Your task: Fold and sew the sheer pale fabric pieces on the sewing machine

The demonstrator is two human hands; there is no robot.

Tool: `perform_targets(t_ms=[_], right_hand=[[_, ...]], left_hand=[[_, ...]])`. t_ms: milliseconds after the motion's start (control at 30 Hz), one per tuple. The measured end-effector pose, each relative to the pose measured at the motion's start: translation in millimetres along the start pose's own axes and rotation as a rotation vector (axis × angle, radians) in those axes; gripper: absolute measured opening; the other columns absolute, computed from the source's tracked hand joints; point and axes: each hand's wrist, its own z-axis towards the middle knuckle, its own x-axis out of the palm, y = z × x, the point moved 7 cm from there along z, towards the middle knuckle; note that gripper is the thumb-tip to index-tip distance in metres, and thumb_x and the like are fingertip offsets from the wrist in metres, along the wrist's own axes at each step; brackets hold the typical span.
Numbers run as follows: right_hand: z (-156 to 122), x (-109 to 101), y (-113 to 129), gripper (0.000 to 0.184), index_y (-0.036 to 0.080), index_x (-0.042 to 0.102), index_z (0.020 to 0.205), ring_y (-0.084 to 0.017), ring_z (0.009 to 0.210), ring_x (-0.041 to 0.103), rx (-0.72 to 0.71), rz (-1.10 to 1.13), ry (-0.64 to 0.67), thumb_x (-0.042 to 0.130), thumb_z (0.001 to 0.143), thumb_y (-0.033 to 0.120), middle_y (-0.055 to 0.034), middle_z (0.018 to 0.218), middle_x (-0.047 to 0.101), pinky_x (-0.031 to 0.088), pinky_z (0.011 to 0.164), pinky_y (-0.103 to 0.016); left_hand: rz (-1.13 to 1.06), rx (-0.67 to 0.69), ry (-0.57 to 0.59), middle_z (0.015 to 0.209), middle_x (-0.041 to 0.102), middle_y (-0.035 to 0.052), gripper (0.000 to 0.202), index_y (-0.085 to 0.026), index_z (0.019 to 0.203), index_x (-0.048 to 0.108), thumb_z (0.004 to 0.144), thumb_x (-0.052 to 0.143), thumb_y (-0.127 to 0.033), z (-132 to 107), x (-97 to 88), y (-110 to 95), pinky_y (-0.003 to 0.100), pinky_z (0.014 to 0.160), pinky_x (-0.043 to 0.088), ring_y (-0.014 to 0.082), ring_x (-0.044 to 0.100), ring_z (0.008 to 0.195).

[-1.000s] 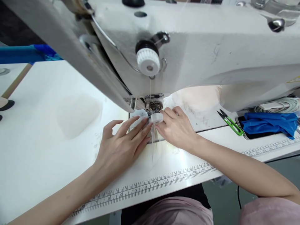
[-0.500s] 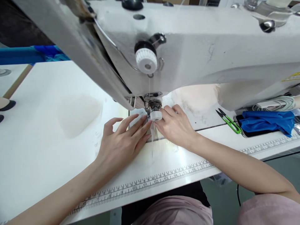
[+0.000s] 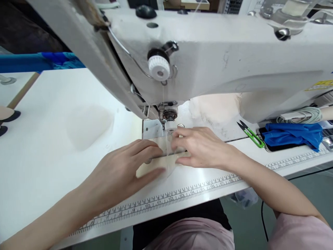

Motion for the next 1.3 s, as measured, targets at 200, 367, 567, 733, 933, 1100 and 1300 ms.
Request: perform_targets(t_ms=[200, 367, 567, 733, 933, 1100, 1300], right_hand=[[-1.8, 5.5, -3.3, 0.011, 0.018, 0.059, 0.084, -0.011, 0.075, 0.056, 0.031, 0.245, 0.120, 0.054, 0.093, 0.021, 0.0000, 0.095, 0.059, 0.039, 0.060, -0.025], [0.0, 5.9, -6.2, 0.009, 0.017, 0.059, 0.091, -0.012, 0.072, 0.055, 0.100, 0.341, 0.017, 0.051, 0.094, 0.021, 0.0004, 0.082, 0.060, 0.041, 0.063, -0.025], [0.0, 9.6, -3.2, 0.017, 0.018, 0.068, 0.097, -0.012, 0.068, 0.056, 0.102, 0.197, -0.064, 0.054, 0.089, 0.014, -0.0021, 0.087, 0.061, 0.039, 0.055, -0.024], [-2.5, -7.6, -7.6, 0.023, 0.020, 0.069, 0.103, -0.010, 0.069, 0.056, 0.061, 0.187, -0.400, 0.049, 0.092, 0.014, -0.0039, 0.098, 0.064, 0.038, 0.054, -0.022], [0.3, -9.6, -12.1, 0.021, 0.017, 0.072, 0.090, -0.007, 0.054, 0.049, 0.081, 0.204, -0.492, 0.051, 0.092, 0.014, 0.0026, 0.066, 0.062, 0.030, 0.047, -0.020], [-1.1, -3.0, -10.9, 0.026, 0.020, 0.070, 0.107, -0.008, 0.054, 0.053, 0.097, 0.164, -0.408, 0.047, 0.095, 0.018, 0.0015, 0.070, 0.066, 0.033, 0.049, -0.020], [-4.5, -7.7, -3.1, 0.027, 0.018, 0.069, 0.106, -0.008, 0.056, 0.056, 0.006, 0.022, -0.549, 0.045, 0.097, 0.019, 0.0002, 0.072, 0.068, 0.035, 0.047, -0.020]], left_hand=[[0.186, 0.010, 0.130, 0.087, 0.060, 0.0071, 0.018, -0.014, 0.087, 0.057, 0.071, 0.056, -0.005, -1.4, 18.0, -11.9, 0.034, 0.064, 0.049, 0.0240, 0.054, 0.080], [0.081, 0.027, 0.014, 0.067, 0.053, 0.0017, 0.024, -0.017, 0.071, 0.051, 0.078, 0.039, 0.002, 7.3, 29.8, 2.1, 0.028, 0.056, 0.040, 0.0171, 0.048, 0.063], [-0.347, -0.219, 0.042, 0.078, 0.057, 0.0012, 0.028, -0.017, 0.082, 0.055, 0.077, 0.032, -0.002, 10.2, 20.5, 27.9, 0.024, 0.056, 0.039, 0.0131, 0.051, 0.065], [-0.301, -0.226, 0.061, 0.086, 0.057, 0.0028, 0.038, -0.016, 0.089, 0.065, 0.094, 0.038, -0.043, 20.3, 9.9, 35.1, 0.025, 0.052, 0.038, 0.0109, 0.051, 0.057], [-0.301, -0.143, 0.100, 0.088, 0.056, 0.0024, 0.036, -0.016, 0.076, 0.067, 0.093, 0.042, -0.036, 28.3, 8.6, 43.6, 0.025, 0.049, 0.036, 0.0068, 0.045, 0.051], [-0.467, -0.122, 0.108, 0.081, 0.053, 0.0029, 0.040, -0.017, 0.072, 0.068, 0.095, 0.039, -0.033, 24.8, 10.1, 43.8, 0.026, 0.051, 0.040, 0.0092, 0.049, 0.056], [-0.230, -0.201, 0.003, 0.083, 0.056, 0.0010, 0.024, -0.019, 0.091, 0.068, 0.089, 0.045, -0.024, 21.2, 14.6, 50.7, 0.025, 0.049, 0.035, 0.0085, 0.045, 0.054]])
